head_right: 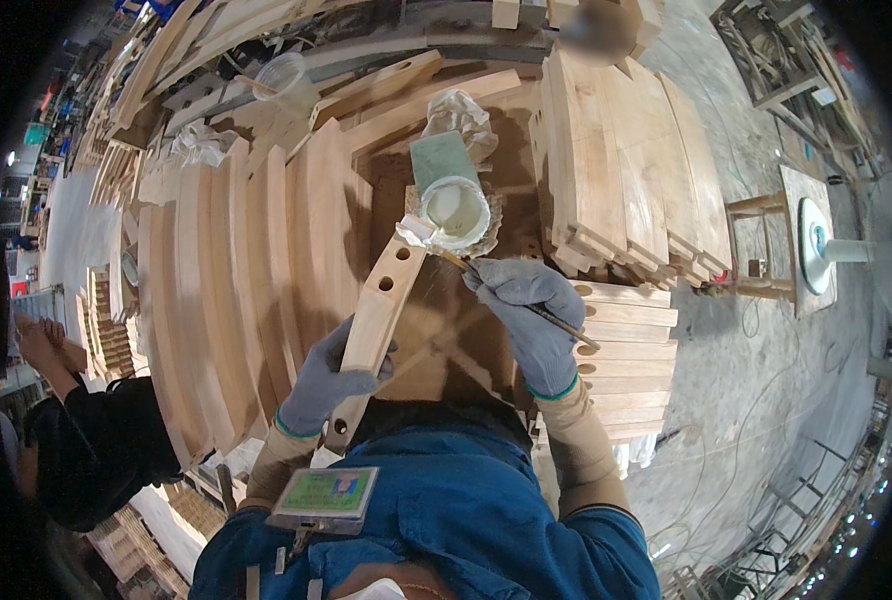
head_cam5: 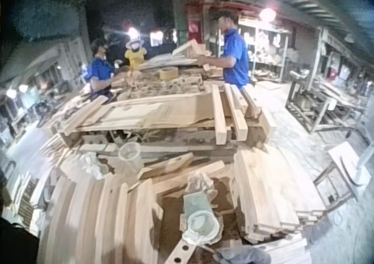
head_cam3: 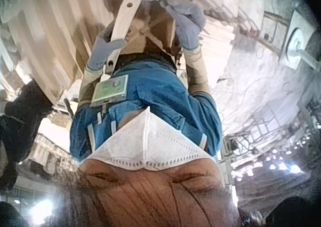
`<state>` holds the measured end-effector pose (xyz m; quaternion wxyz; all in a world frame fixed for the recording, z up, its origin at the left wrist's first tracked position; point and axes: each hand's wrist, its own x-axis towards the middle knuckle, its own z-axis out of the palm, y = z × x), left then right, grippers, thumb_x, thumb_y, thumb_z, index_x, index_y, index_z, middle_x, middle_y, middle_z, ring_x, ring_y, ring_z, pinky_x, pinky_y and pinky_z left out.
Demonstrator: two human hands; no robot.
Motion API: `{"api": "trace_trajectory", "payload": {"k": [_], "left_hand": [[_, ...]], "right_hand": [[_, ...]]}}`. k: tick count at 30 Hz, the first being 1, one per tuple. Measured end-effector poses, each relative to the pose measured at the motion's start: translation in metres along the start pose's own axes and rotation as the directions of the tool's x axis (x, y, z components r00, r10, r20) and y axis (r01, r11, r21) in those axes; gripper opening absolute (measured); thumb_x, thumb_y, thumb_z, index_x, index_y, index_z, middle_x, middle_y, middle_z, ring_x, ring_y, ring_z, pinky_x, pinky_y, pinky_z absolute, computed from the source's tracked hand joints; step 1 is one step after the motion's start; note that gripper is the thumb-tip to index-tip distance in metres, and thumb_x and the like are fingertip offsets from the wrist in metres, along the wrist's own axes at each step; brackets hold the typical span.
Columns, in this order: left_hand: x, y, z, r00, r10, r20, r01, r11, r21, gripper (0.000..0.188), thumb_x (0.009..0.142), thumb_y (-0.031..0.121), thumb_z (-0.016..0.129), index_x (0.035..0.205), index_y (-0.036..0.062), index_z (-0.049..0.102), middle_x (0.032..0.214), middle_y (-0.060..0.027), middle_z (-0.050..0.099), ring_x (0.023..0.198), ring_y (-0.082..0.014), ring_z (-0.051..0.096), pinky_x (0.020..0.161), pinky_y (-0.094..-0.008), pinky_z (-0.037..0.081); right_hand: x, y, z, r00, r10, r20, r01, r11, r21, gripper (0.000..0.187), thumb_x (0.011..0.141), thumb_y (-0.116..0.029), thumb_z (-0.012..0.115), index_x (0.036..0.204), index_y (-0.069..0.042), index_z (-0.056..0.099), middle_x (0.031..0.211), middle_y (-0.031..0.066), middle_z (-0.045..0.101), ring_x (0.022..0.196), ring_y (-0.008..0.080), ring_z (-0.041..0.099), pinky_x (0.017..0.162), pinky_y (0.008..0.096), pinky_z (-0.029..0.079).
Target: The person applies glue to the edges and holes of wooden slats using a brush, then places each glued piece onto a stack. The person repeats this process for multiple slats in a workshop setting.
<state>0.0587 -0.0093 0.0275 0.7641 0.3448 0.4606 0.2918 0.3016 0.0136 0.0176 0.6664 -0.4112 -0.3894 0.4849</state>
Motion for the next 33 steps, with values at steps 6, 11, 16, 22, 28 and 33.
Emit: {"api": "trace_trajectory", "payload": {"k": [6,11,16,22,28,33], "left_hand": [[-0.001,0.002,-0.001,1.0,-0.02,0.0,0.02,1.0,-0.005,0.08,0.067,0.006,0.075,0.136,0.0014,0.035,0.107,-0.0118,0.06,0.091,-0.0169,0.062,0.081,-0.0307,0.05],[-0.001,-0.001,0.0,1.0,-0.005,-0.026,0.005,1.0,0.002,0.08,0.067,0.006,0.074,0.136,0.0007,0.035,0.108,-0.013,0.06,0.091,-0.0171,0.062,0.081,-0.0301,0.051],[-0.001,-0.003,-0.002,1.0,0.008,-0.028,-0.008,1.0,-0.013,0.079,0.068,0.007,0.075,0.136,0.0003,0.036,0.108,-0.0141,0.06,0.089,-0.0173,0.062,0.08,-0.0292,0.052],[-0.002,0.005,0.004,0.998,0.038,-0.04,-0.035,0.996,0.08,0.078,0.068,0.007,0.075,0.136,0.0005,0.036,0.111,-0.0109,0.058,0.094,-0.015,0.06,0.082,-0.0284,0.05],[-0.007,0.018,0.014,0.998,0.003,-0.06,0.01,0.977,0.213,0.08,0.068,0.012,0.076,0.135,-0.0047,0.035,0.125,-0.0133,0.049,0.113,-0.0172,0.049,0.094,-0.0265,0.039],[-0.012,0.007,0.012,0.997,0.021,-0.08,-0.01,0.99,0.141,0.079,0.067,0.005,0.075,0.135,-0.003,0.035,0.118,-0.0109,0.052,0.103,-0.0141,0.051,0.087,-0.0267,0.043]], "right_hand": [[-0.009,-0.003,-0.013,0.989,-0.007,0.146,0.048,0.959,-0.278,0.014,0.076,0.01,0.062,0.084,-0.001,0.061,0.093,0.0122,0.063,0.088,0.0219,0.063,0.08,0.0338,0.053],[-0.018,-0.006,-0.017,0.984,0.105,0.142,-0.079,0.981,-0.176,0.015,0.074,0.012,0.063,0.076,-0.001,0.055,0.086,0.016,0.061,0.088,0.0297,0.063,0.079,0.0435,0.055],[-0.02,-0.002,-0.016,0.986,0.102,0.135,-0.084,0.988,-0.13,0.015,0.076,0.006,0.064,0.071,-0.002,0.052,0.085,0.0161,0.061,0.086,0.0284,0.063,0.076,0.0425,0.055],[-0.013,-0.006,-0.001,0.992,0.115,0.055,-0.125,0.961,0.246,0.014,0.074,0.008,0.064,0.075,0.0,0.053,0.094,0.0159,0.062,0.086,0.0246,0.063,0.078,0.0356,0.054],[-0.018,-0.001,0.006,0.999,0.032,-0.012,-0.033,0.996,-0.085,0.013,0.076,0.013,0.059,0.081,0.002,0.053,0.096,0.0169,0.06,0.091,0.0264,0.062,0.082,0.0382,0.054],[-0.004,0.012,0.003,0.991,0.017,-0.13,-0.005,0.995,0.096,0.012,0.078,0.011,0.058,0.083,0.002,0.053,0.099,0.0171,0.06,0.092,0.0241,0.061,0.084,0.0358,0.052]]}}
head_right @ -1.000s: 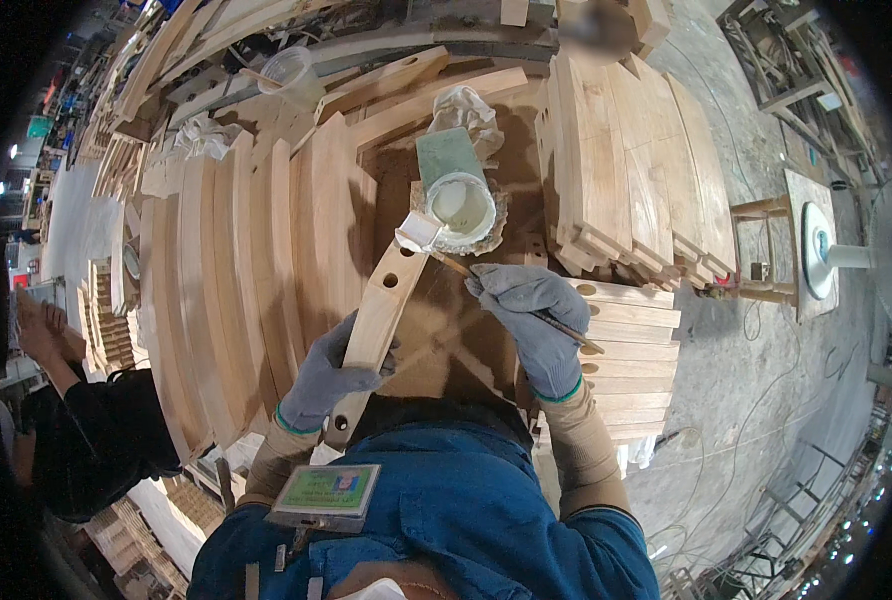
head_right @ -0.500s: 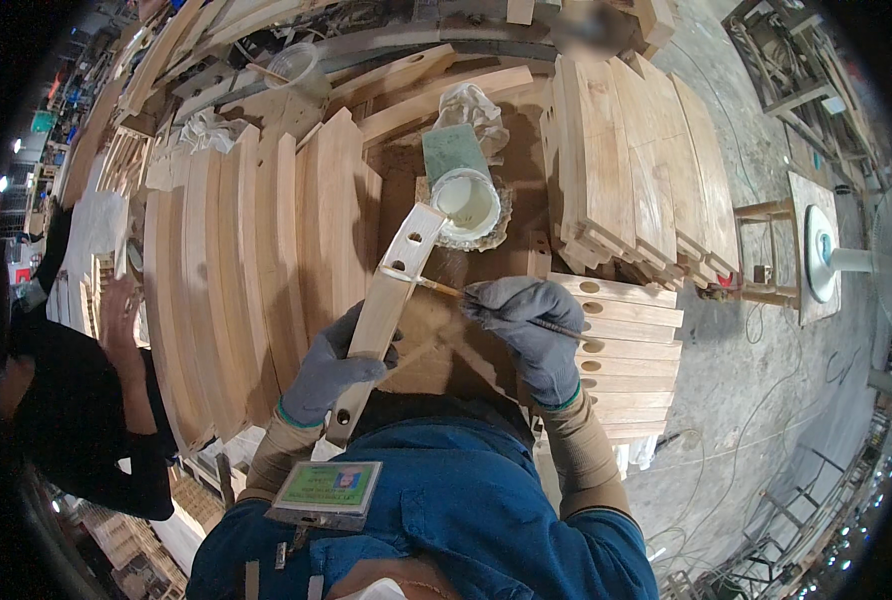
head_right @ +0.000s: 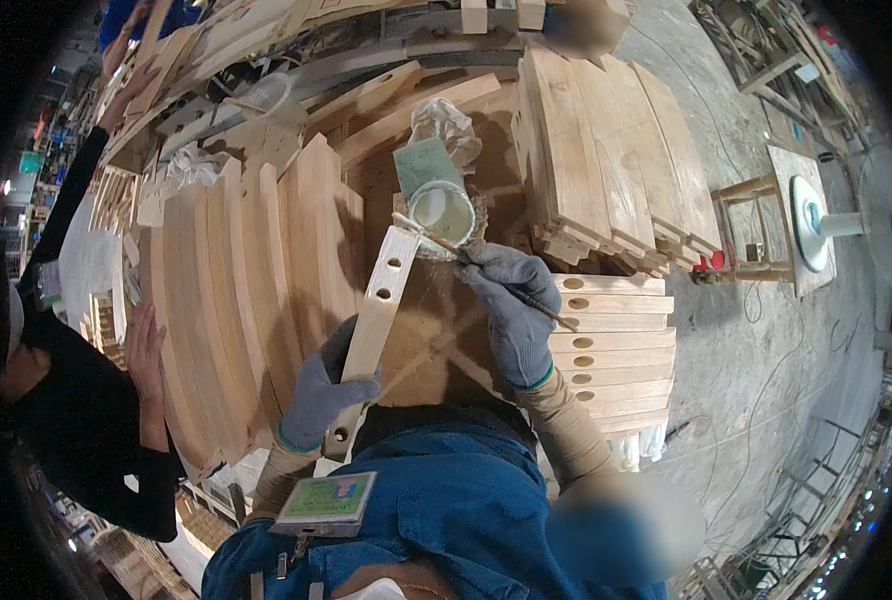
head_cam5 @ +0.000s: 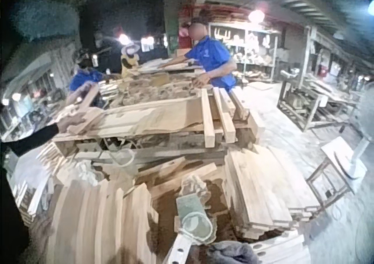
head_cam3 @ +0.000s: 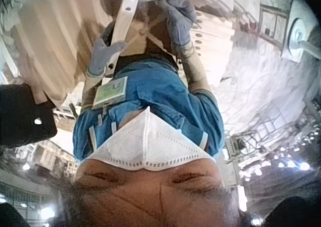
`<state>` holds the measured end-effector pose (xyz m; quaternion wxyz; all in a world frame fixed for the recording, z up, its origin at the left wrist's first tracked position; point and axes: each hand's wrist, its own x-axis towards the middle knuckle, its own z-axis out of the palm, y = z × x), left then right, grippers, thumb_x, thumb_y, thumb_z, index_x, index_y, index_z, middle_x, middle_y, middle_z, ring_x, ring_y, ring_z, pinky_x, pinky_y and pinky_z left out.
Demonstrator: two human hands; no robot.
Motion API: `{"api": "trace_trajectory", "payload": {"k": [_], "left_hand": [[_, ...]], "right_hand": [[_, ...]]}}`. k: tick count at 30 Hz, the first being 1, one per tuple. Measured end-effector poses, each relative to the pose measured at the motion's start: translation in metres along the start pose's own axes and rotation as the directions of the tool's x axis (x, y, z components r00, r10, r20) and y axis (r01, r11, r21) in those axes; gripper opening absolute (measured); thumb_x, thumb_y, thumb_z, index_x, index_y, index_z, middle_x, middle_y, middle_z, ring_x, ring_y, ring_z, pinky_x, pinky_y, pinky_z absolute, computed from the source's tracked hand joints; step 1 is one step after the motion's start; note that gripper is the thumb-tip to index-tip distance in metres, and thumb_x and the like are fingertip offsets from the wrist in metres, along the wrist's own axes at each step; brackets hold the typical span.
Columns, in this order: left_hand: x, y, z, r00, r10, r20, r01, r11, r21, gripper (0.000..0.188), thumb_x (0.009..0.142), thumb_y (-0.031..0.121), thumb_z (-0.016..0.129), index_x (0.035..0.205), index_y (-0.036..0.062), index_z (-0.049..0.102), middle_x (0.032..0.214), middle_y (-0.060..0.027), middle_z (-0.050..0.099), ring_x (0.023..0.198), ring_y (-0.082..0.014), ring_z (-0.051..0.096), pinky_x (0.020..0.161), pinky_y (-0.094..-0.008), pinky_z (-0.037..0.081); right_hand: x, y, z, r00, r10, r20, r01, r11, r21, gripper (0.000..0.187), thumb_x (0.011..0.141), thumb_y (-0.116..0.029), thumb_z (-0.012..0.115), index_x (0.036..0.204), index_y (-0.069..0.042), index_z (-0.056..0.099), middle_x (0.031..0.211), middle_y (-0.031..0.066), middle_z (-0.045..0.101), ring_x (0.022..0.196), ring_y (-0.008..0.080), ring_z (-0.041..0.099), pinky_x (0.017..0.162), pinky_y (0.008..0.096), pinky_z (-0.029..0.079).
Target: The person applies glue to the edges and holes of wooden slats using a brush, then places each glued piece onto a stack. The person repeats this process for multiple slats in a workshop setting.
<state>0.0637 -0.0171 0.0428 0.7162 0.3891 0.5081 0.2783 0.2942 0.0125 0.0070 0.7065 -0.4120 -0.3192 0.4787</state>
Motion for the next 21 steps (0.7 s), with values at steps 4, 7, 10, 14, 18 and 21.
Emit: {"api": "trace_trajectory", "payload": {"k": [4,7,10,14,18,21], "left_hand": [[-0.004,0.007,-0.001,0.996,-0.083,0.024,0.085,0.986,-0.145,0.081,0.067,0.003,0.076,0.136,-0.0046,0.033,0.125,-0.0125,0.049,0.112,-0.0147,0.049,0.092,-0.027,0.042],[-0.004,0.0,-0.003,1.0,0.005,0.0,-0.005,0.989,-0.149,0.078,0.066,-0.001,0.072,0.135,0.0008,0.037,0.106,-0.0101,0.057,0.086,-0.0147,0.059,0.071,-0.0269,0.051],[-0.002,-0.005,-0.005,0.999,0.047,0.024,-0.045,0.995,-0.093,0.076,0.066,0.0,0.073,0.134,0.0003,0.038,0.106,-0.0106,0.057,0.087,-0.0152,0.059,0.072,-0.0278,0.051],[-0.003,-0.006,-0.003,0.999,0.045,0.031,-0.04,0.989,-0.141,0.076,0.065,0.0,0.074,0.133,0.0003,0.039,0.107,-0.0103,0.057,0.088,-0.0152,0.059,0.076,-0.0282,0.05],[-0.01,0.0,-0.005,1.0,0.001,0.01,0.0,0.997,-0.071,0.08,0.066,-0.001,0.074,0.136,-0.0007,0.034,0.12,-0.0116,0.052,0.099,-0.0149,0.056,0.072,-0.0268,0.053],[-0.012,0.008,-0.001,0.999,-0.011,0.042,0.014,0.998,-0.054,0.083,0.066,-0.002,0.075,0.137,-0.0018,0.032,0.127,-0.013,0.048,0.106,-0.016,0.053,0.077,-0.0268,0.052]], "right_hand": [[0.0,-0.012,0.005,0.999,0.034,0.004,-0.034,0.982,0.184,0.012,0.08,0.01,0.057,0.086,0.002,0.052,0.099,0.0171,0.061,0.088,0.0216,0.062,0.081,0.0329,0.052],[-0.008,-0.017,0.007,0.995,0.094,0.021,-0.097,0.98,0.176,0.011,0.08,0.008,0.058,0.085,0.001,0.051,0.098,0.0165,0.061,0.085,0.0208,0.062,0.079,0.0318,0.052],[-0.007,-0.021,0.013,0.989,0.13,-0.075,-0.118,0.983,0.143,0.011,0.08,0.008,0.058,0.086,0.001,0.052,0.097,0.0159,0.061,0.084,0.02,0.062,0.079,0.0305,0.052],[0.011,-0.023,0.001,0.998,0.066,-0.01,-0.063,0.985,0.159,0.01,0.081,0.004,0.059,0.09,0.003,0.055,0.096,0.0151,0.061,0.084,0.0186,0.062,0.078,0.0299,0.052],[0.042,-0.094,0.012,0.976,0.103,0.191,-0.09,0.993,-0.077,0.005,0.083,0.0,0.057,0.084,0.0,0.051,0.088,0.0145,0.061,0.075,0.0191,0.062,0.07,0.0302,0.053],[0.057,-0.117,0.025,0.881,0.173,0.441,-0.011,0.938,-0.345,0.009,0.083,-0.005,0.061,0.082,-0.001,0.053,0.084,0.0112,0.062,0.073,0.0168,0.062,0.066,0.0273,0.05]]}}
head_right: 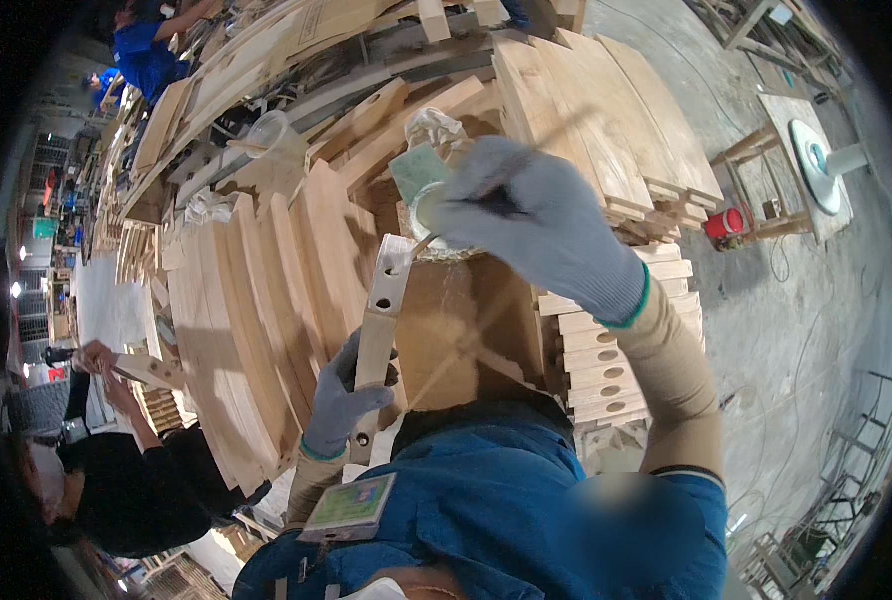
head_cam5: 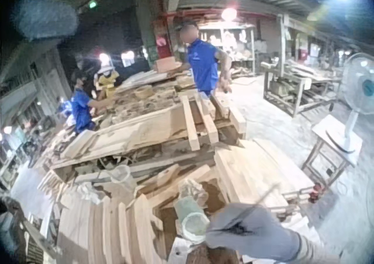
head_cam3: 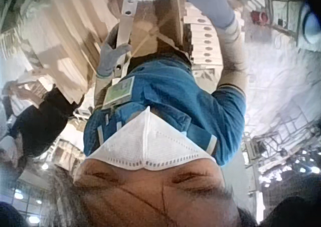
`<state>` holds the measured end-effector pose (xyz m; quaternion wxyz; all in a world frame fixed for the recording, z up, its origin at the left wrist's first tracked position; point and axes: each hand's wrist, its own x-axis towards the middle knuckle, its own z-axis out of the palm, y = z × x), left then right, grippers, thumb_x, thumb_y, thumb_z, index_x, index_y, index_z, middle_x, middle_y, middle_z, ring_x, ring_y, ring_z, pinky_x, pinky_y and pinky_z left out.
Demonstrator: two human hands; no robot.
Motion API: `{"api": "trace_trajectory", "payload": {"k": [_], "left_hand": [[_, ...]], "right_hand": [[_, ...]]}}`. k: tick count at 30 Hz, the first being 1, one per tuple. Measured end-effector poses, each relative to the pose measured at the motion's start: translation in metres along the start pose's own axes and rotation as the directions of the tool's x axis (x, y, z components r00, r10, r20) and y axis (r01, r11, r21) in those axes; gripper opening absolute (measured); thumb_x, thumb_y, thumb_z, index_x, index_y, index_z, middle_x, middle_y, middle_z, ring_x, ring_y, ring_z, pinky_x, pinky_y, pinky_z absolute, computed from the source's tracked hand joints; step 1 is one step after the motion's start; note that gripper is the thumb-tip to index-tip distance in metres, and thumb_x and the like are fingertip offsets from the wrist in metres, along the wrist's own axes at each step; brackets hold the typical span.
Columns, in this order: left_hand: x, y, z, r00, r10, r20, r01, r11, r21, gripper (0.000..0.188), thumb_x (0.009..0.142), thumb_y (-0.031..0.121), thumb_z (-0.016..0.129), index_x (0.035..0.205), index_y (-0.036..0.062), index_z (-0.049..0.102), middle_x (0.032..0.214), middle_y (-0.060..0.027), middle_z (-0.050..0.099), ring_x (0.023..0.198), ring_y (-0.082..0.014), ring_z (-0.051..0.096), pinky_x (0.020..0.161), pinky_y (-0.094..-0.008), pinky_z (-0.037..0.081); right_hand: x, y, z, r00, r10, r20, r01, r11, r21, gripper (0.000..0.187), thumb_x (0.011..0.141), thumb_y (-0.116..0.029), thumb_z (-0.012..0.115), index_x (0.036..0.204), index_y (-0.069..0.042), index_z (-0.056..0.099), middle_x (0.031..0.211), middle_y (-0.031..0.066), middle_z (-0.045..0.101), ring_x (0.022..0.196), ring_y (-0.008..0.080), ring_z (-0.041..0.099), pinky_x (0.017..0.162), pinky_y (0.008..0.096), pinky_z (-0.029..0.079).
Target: The person applies glue to the edges and holes of wooden slats using a brush, then places each glued piece onto a stack. The person repeats this process for multiple slats in a workshop setting.
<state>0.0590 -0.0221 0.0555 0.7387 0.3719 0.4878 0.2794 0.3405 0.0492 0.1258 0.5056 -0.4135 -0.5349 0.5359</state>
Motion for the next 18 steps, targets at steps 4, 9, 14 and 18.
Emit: {"api": "trace_trajectory", "payload": {"k": [4,9,14,18], "left_hand": [[0.0,-0.003,0.001,0.999,0.029,0.034,-0.034,0.988,0.153,0.085,0.064,-0.001,0.076,0.137,-0.0031,0.032,0.129,-0.0138,0.047,0.113,-0.0183,0.05,0.093,-0.0293,0.043],[-0.002,0.003,0.005,1.0,0.014,0.003,-0.014,0.995,0.099,0.084,0.063,0.0,0.076,0.136,-0.0033,0.034,0.128,-0.0129,0.049,0.117,-0.0183,0.047,0.098,-0.0305,0.037],[-0.002,0.0,0.008,1.0,0.016,-0.007,-0.015,0.993,0.117,0.08,0.065,0.0,0.073,0.135,-0.0029,0.034,0.126,-0.0118,0.05,0.115,-0.0181,0.048,0.097,-0.0297,0.038],[0.001,0.002,0.003,0.999,0.011,-0.051,-0.006,0.995,0.095,0.077,0.067,-0.001,0.071,0.135,-0.0034,0.034,0.125,-0.0111,0.05,0.114,-0.0177,0.049,0.096,-0.0292,0.039]], "right_hand": [[0.019,-0.002,0.006,0.926,-0.226,0.303,0.345,0.832,-0.433,0.017,0.085,-0.021,0.06,0.086,-0.004,0.06,0.069,0.0123,0.061,0.062,0.0287,0.06,0.06,0.0335,0.048],[0.017,-0.008,0.005,0.957,-0.076,0.281,0.217,0.83,-0.514,0.015,0.081,-0.016,0.066,0.08,-0.004,0.057,0.069,0.0067,0.06,0.064,0.0169,0.059,0.06,0.0282,0.046],[0.019,0.003,0.002,0.988,-0.055,0.147,0.114,0.893,-0.436,0.022,0.081,-0.022,0.067,0.079,-0.002,0.058,0.068,0.0069,0.059,0.063,0.0169,0.059,0.059,0.028,0.047],[0.025,0.021,-0.002,0.996,-0.063,0.063,0.081,0.935,-0.347,0.012,0.081,-0.01,0.067,0.083,-0.003,0.057,0.072,0.0021,0.06,0.07,0.0067,0.059,0.063,0.0245,0.048]]}}
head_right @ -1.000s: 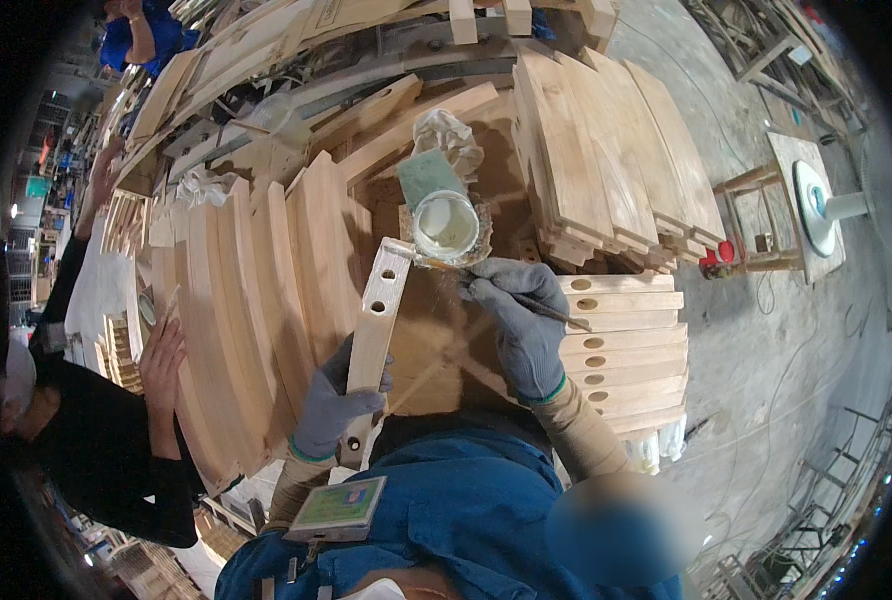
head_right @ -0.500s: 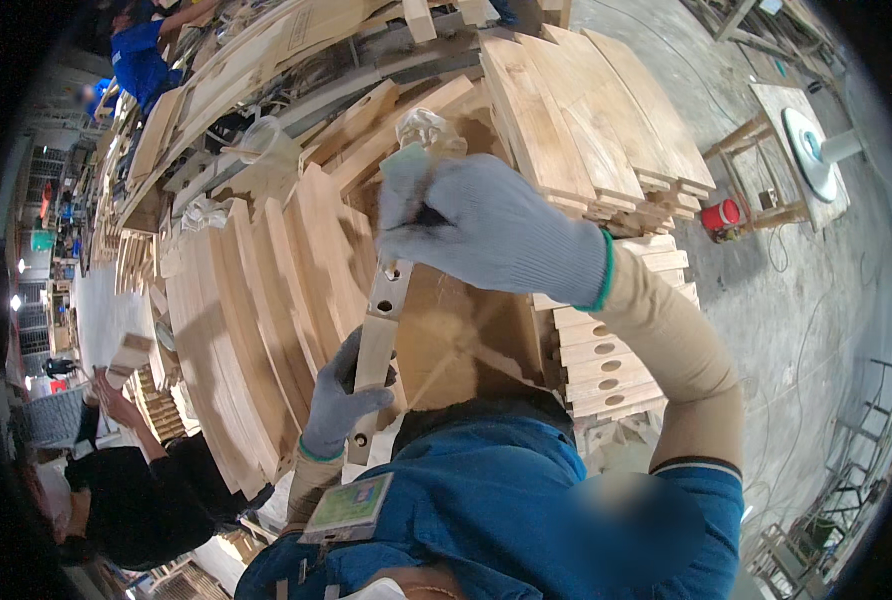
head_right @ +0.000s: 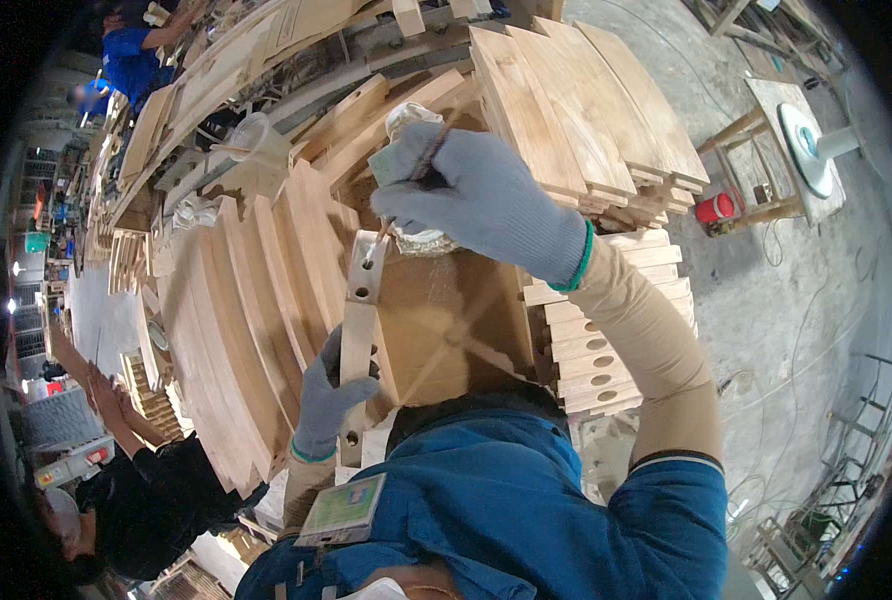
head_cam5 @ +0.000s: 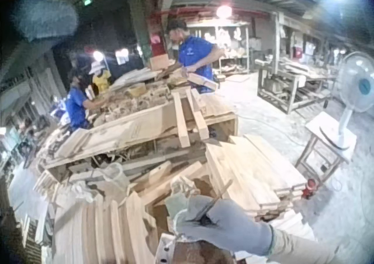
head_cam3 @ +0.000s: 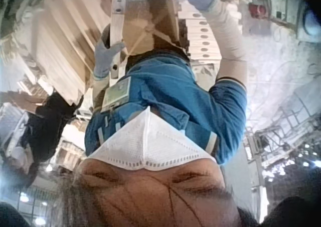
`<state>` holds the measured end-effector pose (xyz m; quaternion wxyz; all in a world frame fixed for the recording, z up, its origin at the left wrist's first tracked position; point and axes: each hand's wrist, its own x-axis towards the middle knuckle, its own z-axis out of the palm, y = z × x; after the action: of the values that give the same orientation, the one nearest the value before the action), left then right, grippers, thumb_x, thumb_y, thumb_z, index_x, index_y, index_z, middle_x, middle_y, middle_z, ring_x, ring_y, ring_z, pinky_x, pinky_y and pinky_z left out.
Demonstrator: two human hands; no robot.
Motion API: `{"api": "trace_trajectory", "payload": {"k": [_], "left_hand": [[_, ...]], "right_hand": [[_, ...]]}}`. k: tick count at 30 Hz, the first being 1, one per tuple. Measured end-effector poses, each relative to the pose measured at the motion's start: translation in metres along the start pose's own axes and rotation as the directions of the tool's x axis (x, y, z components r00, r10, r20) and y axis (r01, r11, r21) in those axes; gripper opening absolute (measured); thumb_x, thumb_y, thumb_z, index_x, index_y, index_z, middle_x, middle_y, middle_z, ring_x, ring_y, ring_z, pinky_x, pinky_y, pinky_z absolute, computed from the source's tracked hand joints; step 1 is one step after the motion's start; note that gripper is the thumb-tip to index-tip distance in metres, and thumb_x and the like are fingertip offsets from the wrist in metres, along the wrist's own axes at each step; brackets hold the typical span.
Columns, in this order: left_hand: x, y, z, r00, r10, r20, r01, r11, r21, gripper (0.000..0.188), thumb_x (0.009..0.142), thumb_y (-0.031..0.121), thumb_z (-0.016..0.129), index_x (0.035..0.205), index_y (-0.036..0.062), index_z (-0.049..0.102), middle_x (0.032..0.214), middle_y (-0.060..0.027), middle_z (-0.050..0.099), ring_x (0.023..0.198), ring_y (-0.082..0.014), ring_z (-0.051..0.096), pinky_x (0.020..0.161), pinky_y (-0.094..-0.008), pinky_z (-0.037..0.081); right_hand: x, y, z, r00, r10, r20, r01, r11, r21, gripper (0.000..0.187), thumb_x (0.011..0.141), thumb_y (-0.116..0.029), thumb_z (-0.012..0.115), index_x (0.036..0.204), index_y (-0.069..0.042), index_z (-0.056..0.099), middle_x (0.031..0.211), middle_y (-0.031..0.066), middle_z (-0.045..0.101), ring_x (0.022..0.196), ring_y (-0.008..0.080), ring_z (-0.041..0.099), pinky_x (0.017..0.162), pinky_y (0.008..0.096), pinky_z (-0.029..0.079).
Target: The person applies glue to the edges and holes of wooden slats using a brush, then places each glued piece onto a stack. The person repeats this process for multiple slats in a workshop setting.
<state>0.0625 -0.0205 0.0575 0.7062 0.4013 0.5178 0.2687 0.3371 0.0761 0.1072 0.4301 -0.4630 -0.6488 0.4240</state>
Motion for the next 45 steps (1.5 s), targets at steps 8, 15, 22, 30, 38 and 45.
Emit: {"api": "trace_trajectory", "payload": {"k": [8,15,22,30,38,45], "left_hand": [[0.014,-0.016,-0.017,0.991,-0.073,-0.11,0.067,0.996,-0.062,0.071,0.071,0.0,0.067,0.135,-0.003,0.035,0.125,-0.0091,0.049,0.112,-0.0151,0.047,0.093,-0.0272,0.04],[0.029,-0.021,-0.023,0.985,-0.116,-0.131,0.096,0.985,-0.145,0.072,0.071,0.001,0.069,0.135,-0.0027,0.035,0.123,-0.0102,0.05,0.108,-0.0155,0.05,0.091,-0.0264,0.041],[0.035,-0.017,-0.024,0.982,-0.117,-0.145,0.095,0.984,-0.154,0.075,0.07,0.002,0.07,0.136,-0.0039,0.034,0.124,-0.0105,0.05,0.111,-0.016,0.049,0.096,-0.0275,0.038],[0.032,-0.014,-0.023,0.983,-0.133,-0.124,0.115,0.983,-0.14,0.075,0.07,0.002,0.07,0.136,-0.0035,0.034,0.124,-0.0094,0.05,0.112,-0.0157,0.049,0.095,-0.0273,0.038],[0.029,-0.013,-0.019,0.99,-0.089,-0.106,0.079,0.992,-0.094,0.077,0.07,0.003,0.072,0.136,-0.0045,0.032,0.124,-0.0103,0.05,0.112,-0.0152,0.049,0.092,-0.026,0.041],[0.017,-0.006,-0.007,0.998,-0.054,-0.04,0.054,0.999,-0.009,0.08,0.07,0.004,0.073,0.136,-0.006,0.03,0.125,-0.0126,0.05,0.112,-0.0161,0.049,0.092,-0.0264,0.041]], "right_hand": [[-0.014,0.114,0.036,0.975,-0.126,-0.183,0.02,0.871,-0.491,0.011,0.082,-0.01,0.065,0.086,-0.004,0.056,0.077,0.0087,0.062,0.068,0.02,0.063,0.062,0.0283,0.049],[-0.038,0.118,0.069,0.96,-0.036,-0.277,-0.073,0.925,-0.374,0.013,0.083,-0.017,0.063,0.09,-0.007,0.058,0.084,0.0113,0.061,0.073,0.0319,0.06,0.062,0.0392,0.048],[-0.072,0.09,0.077,0.979,-0.193,-0.061,0.173,0.956,-0.237,0.017,0.078,0.0,0.06,0.093,-0.005,0.056,0.111,0.0177,0.059,0.101,0.0319,0.06,0.082,0.0361,0.049],[-0.069,0.128,0.087,0.948,-0.099,-0.302,0.051,0.985,-0.163,0.021,0.075,0.005,0.064,0.093,-0.003,0.057,0.102,0.0151,0.064,0.092,0.0276,0.064,0.078,0.0325,0.051],[-0.073,0.088,0.082,0.874,0.102,-0.475,0.038,0.96,0.276,0.011,0.081,0.003,0.062,0.089,0.001,0.054,0.097,0.0171,0.063,0.089,0.0174,0.062,0.076,0.0281,0.051],[-0.014,0.007,0.012,0.935,0.338,-0.111,-0.225,0.804,0.551,0.013,0.084,-0.007,0.063,0.087,0.002,0.055,0.079,0.0098,0.064,0.071,0.0172,0.065,0.066,0.0272,0.055]]}}
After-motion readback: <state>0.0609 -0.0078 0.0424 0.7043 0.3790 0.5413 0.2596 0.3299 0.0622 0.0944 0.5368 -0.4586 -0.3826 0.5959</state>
